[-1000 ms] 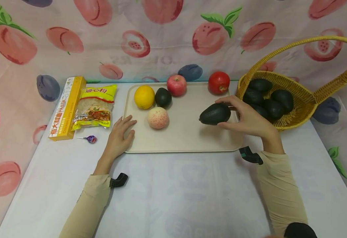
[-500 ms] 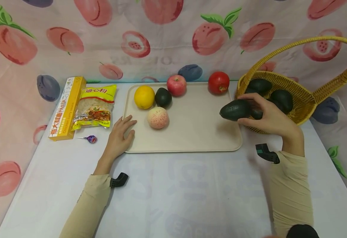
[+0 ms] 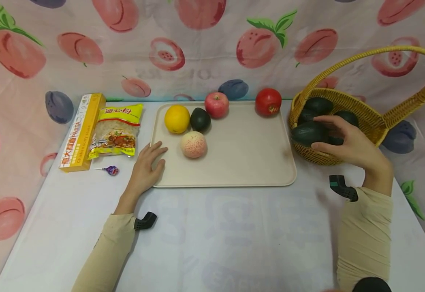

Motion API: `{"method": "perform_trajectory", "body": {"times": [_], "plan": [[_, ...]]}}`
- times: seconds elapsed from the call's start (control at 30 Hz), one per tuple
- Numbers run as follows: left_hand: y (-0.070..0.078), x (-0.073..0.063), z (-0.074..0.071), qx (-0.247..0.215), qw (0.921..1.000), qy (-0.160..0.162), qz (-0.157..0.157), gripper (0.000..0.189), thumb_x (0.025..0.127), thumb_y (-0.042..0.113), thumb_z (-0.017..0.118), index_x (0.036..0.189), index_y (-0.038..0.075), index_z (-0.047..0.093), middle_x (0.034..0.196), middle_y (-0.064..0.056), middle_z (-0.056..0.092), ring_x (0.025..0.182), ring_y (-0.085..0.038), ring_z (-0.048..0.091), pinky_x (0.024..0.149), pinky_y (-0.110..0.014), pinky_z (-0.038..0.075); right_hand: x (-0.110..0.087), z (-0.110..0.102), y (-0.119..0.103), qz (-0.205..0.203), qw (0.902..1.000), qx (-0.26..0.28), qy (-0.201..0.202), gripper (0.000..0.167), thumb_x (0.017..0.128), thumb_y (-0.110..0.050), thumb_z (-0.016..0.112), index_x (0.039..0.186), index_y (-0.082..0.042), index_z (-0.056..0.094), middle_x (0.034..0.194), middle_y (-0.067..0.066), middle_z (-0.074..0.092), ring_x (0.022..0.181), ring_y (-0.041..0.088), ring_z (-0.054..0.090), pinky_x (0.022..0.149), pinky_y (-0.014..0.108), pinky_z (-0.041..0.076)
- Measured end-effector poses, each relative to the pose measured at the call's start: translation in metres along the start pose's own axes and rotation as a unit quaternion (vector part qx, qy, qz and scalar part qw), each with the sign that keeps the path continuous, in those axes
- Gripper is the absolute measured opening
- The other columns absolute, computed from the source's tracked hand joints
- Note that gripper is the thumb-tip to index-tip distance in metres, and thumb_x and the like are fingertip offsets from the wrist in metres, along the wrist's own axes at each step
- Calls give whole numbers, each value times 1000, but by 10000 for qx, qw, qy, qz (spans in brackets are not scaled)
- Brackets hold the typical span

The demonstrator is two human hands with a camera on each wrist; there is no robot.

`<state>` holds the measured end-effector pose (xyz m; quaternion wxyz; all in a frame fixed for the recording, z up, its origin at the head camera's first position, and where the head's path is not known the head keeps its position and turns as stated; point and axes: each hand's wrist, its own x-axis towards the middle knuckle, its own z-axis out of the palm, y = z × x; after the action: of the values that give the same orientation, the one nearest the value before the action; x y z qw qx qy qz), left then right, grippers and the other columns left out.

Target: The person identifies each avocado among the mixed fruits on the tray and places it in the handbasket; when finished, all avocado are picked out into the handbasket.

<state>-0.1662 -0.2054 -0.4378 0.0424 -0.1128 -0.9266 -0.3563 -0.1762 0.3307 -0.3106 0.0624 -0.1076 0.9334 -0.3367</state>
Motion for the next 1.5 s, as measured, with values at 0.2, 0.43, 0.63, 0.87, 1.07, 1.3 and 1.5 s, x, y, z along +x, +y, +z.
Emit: {"method": "perform_trajectory", "body": {"times": [0.2, 0.43, 0.63, 0.87, 1.07, 1.3, 1.5], "plan": [[1, 0, 0, 18, 10000, 17, 20, 36, 93, 16, 54, 128, 13, 58, 148, -8, 41, 143, -36, 23, 114, -60, 20, -6, -7, 14, 157, 9998, -9, 96, 67, 83, -26, 72, 141, -28, 41, 132, 4, 45, 103, -7, 45, 77, 3, 35], [1, 1, -1, 9, 10000, 28, 4, 36, 93, 16, 54, 128, 13, 58, 149, -8, 41, 143, -36, 23, 114, -60, 20, -14, -16, 26, 469, 9988, -18, 118, 64, 85, -31, 69, 142, -29, 40, 133, 6, 44, 100, -6, 44, 74, 2, 35], [2, -1, -1, -24, 10000, 21, -6, 36, 92, 17, 54, 128, 13, 58, 149, -8, 41, 143, -36, 22, 114, -60, 19, -18, -22, 35, 1040, 9940, -335, -66, 68, 86, -42, 65, 145, -29, 35, 142, 14, 39, 110, 25, 48, 77, 20, 47], [2, 0, 0, -7, 10000, -4, -17, 36, 93, 17, 54, 129, 13, 58, 149, -8, 41, 143, -36, 22, 114, -60, 19, -23, -27, 46, 1311, 9904, -265, -353, 70, 89, -45, 60, 147, -20, 30, 145, 24, 32, 121, 47, 36, 91, 69, 34], [0, 0, -1, 27, 10000, 11, 6, 36, 93, 16, 54, 129, 12, 58, 149, -9, 41, 143, -37, 22, 114, -60, 19, -26, -29, 52, 1371, 9891, -259, -468, 70, 90, -44, 59, 148, -18, 28, 141, 25, 31, 119, 47, 34, 89, 69, 35], [0, 0, 0, 24, 10000, 11, 27, 36, 93, 17, 54, 128, 12, 58, 149, -9, 41, 143, -37, 23, 114, -60, 19, -28, -30, 52, 1336, 9883, -427, -608, 72, 90, -41, 59, 150, -20, 24, 142, 26, 29, 118, 47, 35, 90, 69, 34], [0, 0, 0, 6, 10000, 24, 56, 36, 93, 16, 54, 128, 12, 58, 148, -9, 41, 143, -37, 23, 115, -59, 19, -26, -30, 53, 1090, 9908, -438, -672, 69, 91, -31, 61, 149, -16, 27, 142, 24, 30, 113, 41, 38, 92, 52, 39]]}}
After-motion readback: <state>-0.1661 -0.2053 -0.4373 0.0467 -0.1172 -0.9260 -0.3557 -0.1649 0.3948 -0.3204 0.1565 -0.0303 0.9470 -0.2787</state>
